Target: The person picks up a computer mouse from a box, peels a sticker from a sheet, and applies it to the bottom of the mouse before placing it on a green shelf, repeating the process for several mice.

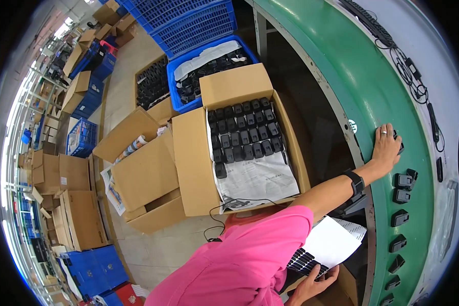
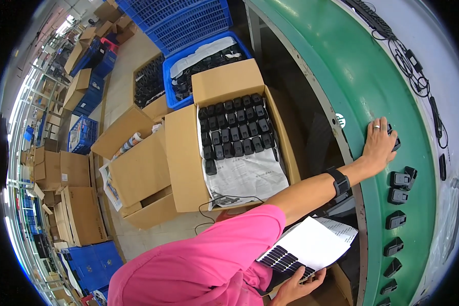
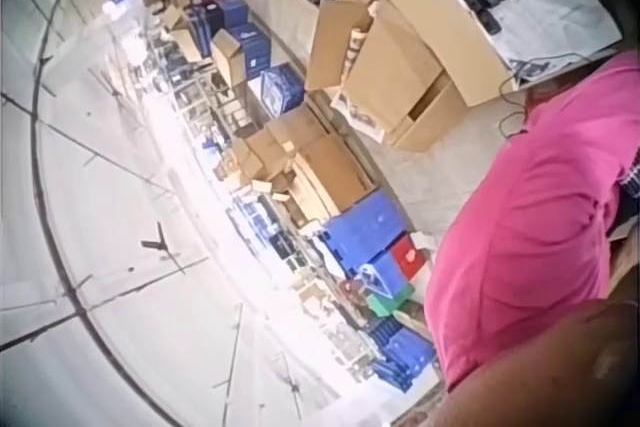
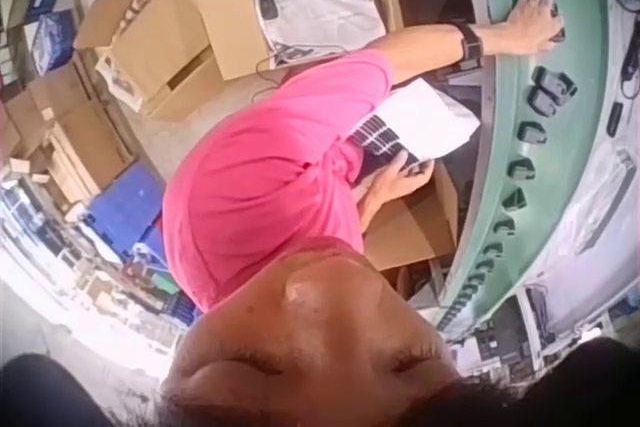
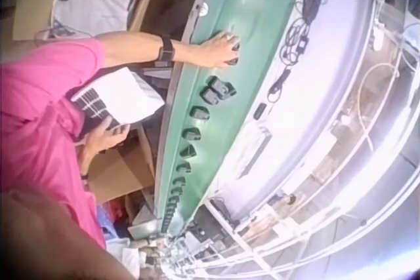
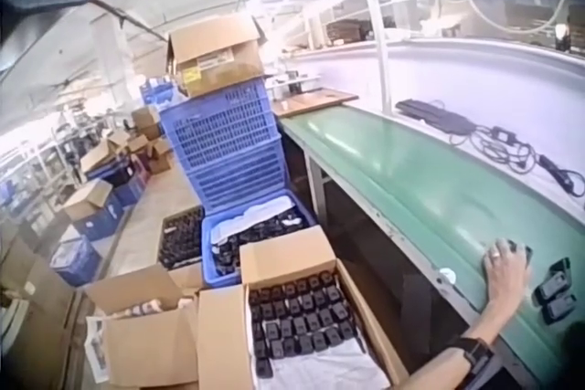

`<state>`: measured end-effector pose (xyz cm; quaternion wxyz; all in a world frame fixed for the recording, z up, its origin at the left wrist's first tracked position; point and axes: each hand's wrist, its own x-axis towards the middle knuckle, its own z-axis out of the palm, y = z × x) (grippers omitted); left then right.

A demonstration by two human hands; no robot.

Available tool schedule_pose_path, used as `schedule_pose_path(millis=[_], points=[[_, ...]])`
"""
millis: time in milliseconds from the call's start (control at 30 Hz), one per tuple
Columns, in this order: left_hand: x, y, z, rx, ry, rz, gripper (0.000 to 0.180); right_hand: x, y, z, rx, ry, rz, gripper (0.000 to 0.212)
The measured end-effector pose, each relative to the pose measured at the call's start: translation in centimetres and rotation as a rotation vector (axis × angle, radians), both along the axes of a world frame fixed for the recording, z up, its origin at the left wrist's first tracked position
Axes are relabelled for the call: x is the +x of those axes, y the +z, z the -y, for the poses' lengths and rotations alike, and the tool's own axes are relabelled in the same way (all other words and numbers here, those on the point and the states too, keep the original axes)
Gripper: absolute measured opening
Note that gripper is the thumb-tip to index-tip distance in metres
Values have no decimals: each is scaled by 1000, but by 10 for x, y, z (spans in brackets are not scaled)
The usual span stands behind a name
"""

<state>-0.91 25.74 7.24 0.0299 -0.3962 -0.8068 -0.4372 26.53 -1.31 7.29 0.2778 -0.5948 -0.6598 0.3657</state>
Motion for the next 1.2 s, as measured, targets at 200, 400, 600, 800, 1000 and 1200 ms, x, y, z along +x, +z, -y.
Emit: schedule_pose_path(millis=[200, 400, 600, 800, 1000, 1200], points=[[-17, -6, -16, -159, -129, -110, 84, 19, -28, -27, -26, -109, -77, 46], [-73, -6, 6, 105, -76, -129, 39, 20, -7, -22, 399, -21, 211, 41], [-14, 62, 98, 685, -505, 869, 44, 33, -7, -4, 291, -27, 310, 42], [109, 45, 255, 228, -906, 1603, 52, 21, -5, -13, 272, 68, 325, 48], [111, -7, 240, -35, -942, 1586, 46, 21, 2, -19, 376, 96, 372, 38], [106, -12, 219, -148, -1070, 1620, 49, 24, -3, -30, 362, 28, 325, 21]])
